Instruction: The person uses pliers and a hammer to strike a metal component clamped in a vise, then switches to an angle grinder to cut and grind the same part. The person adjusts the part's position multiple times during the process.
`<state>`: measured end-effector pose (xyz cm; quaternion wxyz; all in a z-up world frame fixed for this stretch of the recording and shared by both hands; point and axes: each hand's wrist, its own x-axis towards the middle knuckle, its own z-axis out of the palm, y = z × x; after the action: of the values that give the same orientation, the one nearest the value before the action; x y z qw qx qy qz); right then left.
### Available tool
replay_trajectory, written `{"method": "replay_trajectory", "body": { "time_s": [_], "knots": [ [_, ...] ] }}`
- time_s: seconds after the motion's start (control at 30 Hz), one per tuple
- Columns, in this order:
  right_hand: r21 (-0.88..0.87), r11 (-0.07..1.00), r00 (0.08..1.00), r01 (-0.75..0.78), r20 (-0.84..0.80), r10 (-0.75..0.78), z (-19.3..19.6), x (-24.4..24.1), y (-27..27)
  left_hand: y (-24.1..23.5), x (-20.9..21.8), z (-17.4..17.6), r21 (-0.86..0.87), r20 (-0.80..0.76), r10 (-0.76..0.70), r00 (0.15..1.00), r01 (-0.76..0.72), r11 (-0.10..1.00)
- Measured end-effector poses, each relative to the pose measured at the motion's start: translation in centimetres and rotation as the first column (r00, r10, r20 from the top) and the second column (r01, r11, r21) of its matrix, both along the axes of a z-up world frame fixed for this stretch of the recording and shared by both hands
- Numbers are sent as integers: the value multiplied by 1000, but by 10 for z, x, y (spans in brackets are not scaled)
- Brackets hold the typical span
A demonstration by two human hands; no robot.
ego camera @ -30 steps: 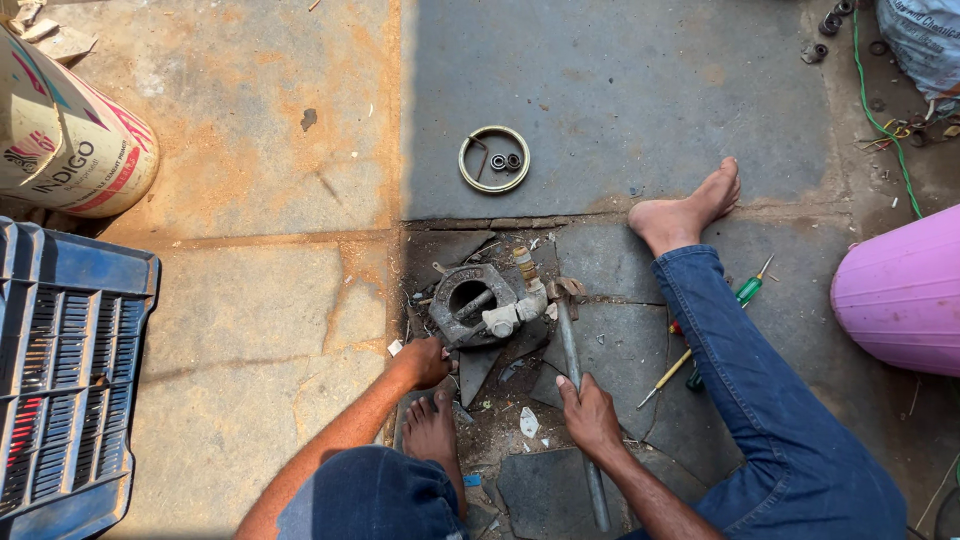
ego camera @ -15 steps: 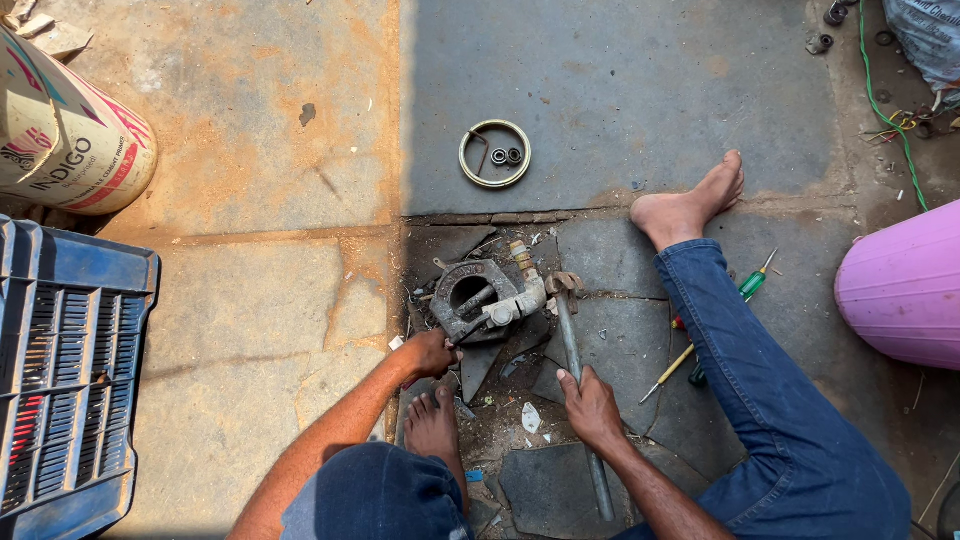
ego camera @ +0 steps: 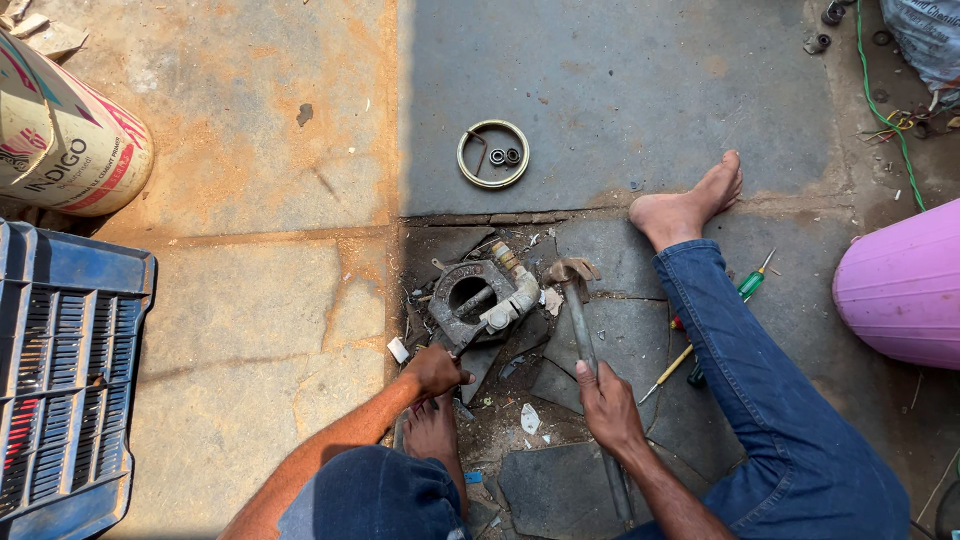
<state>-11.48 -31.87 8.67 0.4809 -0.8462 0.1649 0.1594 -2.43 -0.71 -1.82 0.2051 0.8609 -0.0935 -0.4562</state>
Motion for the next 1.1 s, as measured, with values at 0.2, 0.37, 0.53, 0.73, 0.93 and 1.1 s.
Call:
{"method": "replay_trajectory", "body": {
  "time_s": [0.2,0.37,0.53,0.73,0.93,1.1],
  "knots": [
    [365,922,718,-126,675,-169,95,-9,-33,1,-3,-5,-2,-25,91,996,-91,996],
    [150,975,767,-167,641,33,42,-5,-13,-5,0,5,21,-123,207,970,-206,978],
    [-274,948,987,-161,-21,162,17,0,-1,-9,9,22,26,29,114,993,-115,993],
    [-3,999,884,-33,466,31,64,-12,-14,-1,2,28,80,52,113,992,-117,990],
    [-79,983,860,168,498,-108,12,-4,-16,0,8,29,67,116,87,989,-95,993],
    [-475,857,979,202,98,-177,-70,1,-24,1,2,24,76,76,150,986,-156,985]
  ]
}}
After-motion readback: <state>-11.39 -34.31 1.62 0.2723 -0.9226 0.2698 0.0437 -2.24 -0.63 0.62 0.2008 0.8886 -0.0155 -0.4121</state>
